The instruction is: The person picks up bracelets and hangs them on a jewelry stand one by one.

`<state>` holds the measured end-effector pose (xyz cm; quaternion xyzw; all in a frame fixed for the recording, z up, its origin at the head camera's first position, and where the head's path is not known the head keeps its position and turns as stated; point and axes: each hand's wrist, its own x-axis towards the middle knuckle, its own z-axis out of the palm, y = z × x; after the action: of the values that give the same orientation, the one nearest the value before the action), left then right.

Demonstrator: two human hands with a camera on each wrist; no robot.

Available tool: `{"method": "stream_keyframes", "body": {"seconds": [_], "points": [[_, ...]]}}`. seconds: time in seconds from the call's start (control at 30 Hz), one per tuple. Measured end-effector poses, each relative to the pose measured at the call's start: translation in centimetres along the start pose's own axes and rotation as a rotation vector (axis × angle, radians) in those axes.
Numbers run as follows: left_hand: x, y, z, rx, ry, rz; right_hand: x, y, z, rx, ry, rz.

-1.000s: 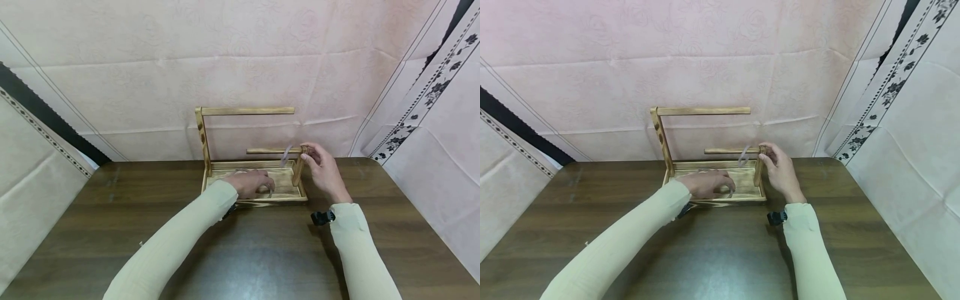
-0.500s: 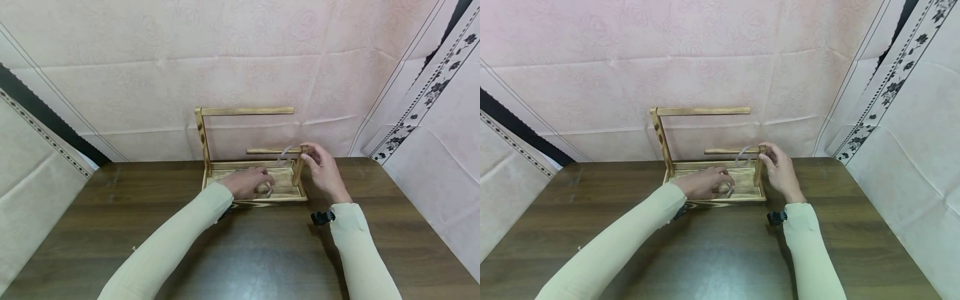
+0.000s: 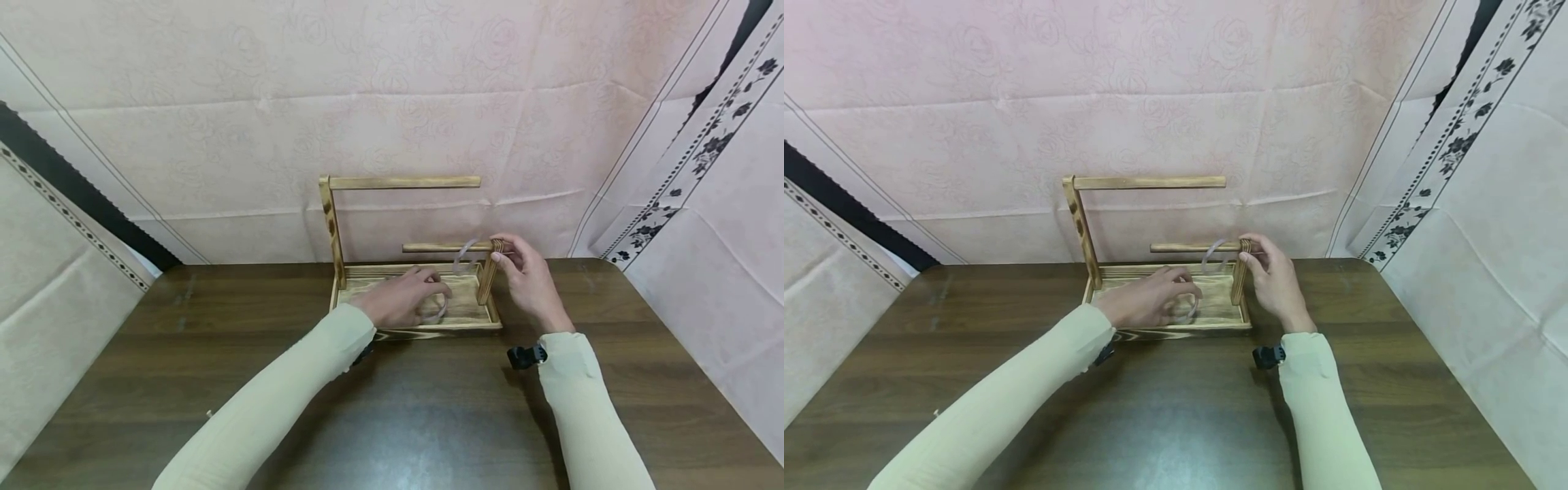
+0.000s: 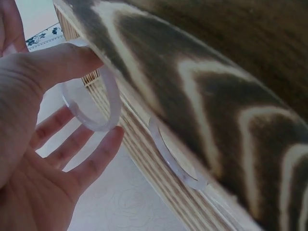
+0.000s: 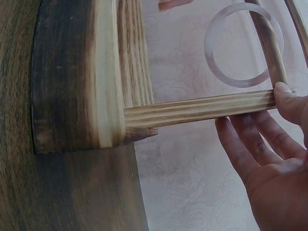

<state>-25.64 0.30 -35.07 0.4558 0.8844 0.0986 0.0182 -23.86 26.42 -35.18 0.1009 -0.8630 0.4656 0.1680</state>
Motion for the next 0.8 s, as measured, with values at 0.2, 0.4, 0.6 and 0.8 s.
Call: {"method": "stream_keyframes", "body": {"seconds": [0.2, 0.4, 0.6, 0.8], "points": [[-0.3, -0.1, 0.4, 0.01, 0.058, 0.003, 0.0, 0.0, 0.0, 0.001, 0.002, -0.004], [-0.8, -0.3, 0.7, 0.009, 0.097, -0.002, -0.1, 0.0, 0.0, 0.0, 0.001, -0.006], [-1.4, -0.5, 0.9, -0.008, 0.148, -0.003, 0.0, 0.0, 0.0, 0.01, 0.0, -0.007], [-1.7, -0.6, 1.2, -0.004, 0.186, -0.007, -0.1, 0.0, 0.0, 0.004, -0.002, -0.001]]}}
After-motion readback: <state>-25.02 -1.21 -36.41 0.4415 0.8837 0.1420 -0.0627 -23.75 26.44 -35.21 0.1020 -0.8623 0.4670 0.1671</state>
